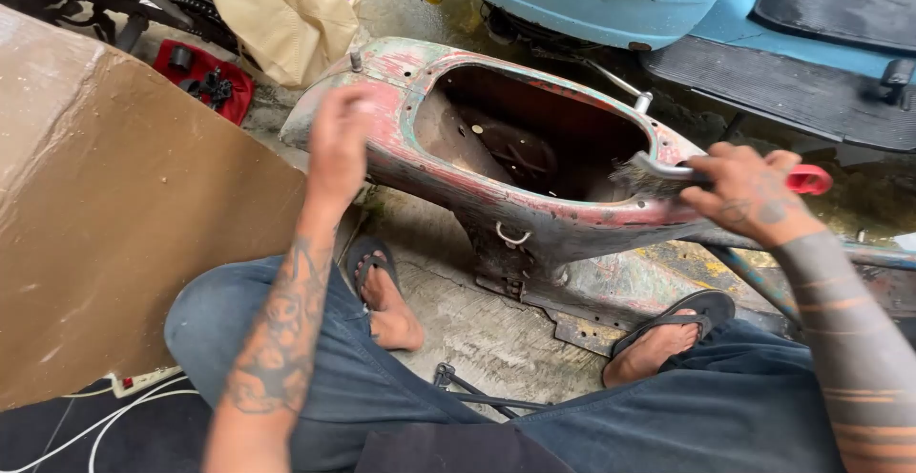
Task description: The person uses a wire brush to clean and remove debris from a metal scooter body part.
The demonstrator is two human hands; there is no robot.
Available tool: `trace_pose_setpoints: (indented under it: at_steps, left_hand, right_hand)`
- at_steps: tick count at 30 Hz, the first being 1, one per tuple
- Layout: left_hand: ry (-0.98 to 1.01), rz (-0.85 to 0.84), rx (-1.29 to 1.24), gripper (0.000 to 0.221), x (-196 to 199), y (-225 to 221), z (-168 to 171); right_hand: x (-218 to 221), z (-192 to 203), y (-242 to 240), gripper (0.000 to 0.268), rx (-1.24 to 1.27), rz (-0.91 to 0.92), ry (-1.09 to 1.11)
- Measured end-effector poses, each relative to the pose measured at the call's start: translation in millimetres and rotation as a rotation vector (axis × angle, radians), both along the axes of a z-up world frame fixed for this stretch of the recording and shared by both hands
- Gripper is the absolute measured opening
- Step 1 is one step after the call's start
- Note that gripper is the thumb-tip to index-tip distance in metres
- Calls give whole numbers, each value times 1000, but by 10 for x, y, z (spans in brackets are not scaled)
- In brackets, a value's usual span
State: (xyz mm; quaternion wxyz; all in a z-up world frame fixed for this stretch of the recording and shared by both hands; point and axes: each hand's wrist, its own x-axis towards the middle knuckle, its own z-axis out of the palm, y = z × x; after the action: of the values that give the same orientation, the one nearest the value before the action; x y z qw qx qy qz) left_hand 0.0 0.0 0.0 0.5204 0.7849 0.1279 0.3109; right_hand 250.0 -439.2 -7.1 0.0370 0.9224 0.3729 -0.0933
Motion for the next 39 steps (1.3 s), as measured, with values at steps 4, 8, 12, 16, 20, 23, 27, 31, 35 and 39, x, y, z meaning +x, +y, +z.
trace_pose_setpoints:
  at_steps: [4,8,12,16,20,23,27,31,35,39]
  left_hand:
    - [356,-331,596,57,92,-103,18]
    - [302,-475,1097,66,218,-147,-430]
    - [119,-448,1054,52,304,-226,-473]
    - [168,-370,1064,54,237,-294,-478]
    - [232,-372,1052,53,203,-306,-525]
    - [219,-380,1053,51,231,-305,-501]
    - [305,-380,1111,66,268,-245,-591]
    - [264,-392,1050,59,198,-308,-494]
    - [282,-369,1070,61,209,-302,-520]
    - [283,-370,1048,60,203,-308,-504]
  right_hand:
    - [211,-234,-314,39,-27,-90,-166]
    - [-158,-179,-47,30,11,-29,-211]
    - [-437,-181,95,24,267,206,-287]
    - [177,-463,-701,40,-58,-42,-178]
    - [170,-535,-790,31,-185,-155,-460]
    - [-283,-261,-208,27,50,-15,-332]
    - [-204,-386,-158,37,234,148,-147]
    - [130,-338,-551,27,57,-111,-311]
    - [-158,-181,-210,25,90,-72,-359]
    - [-393,-143,112,26,206,114,-345]
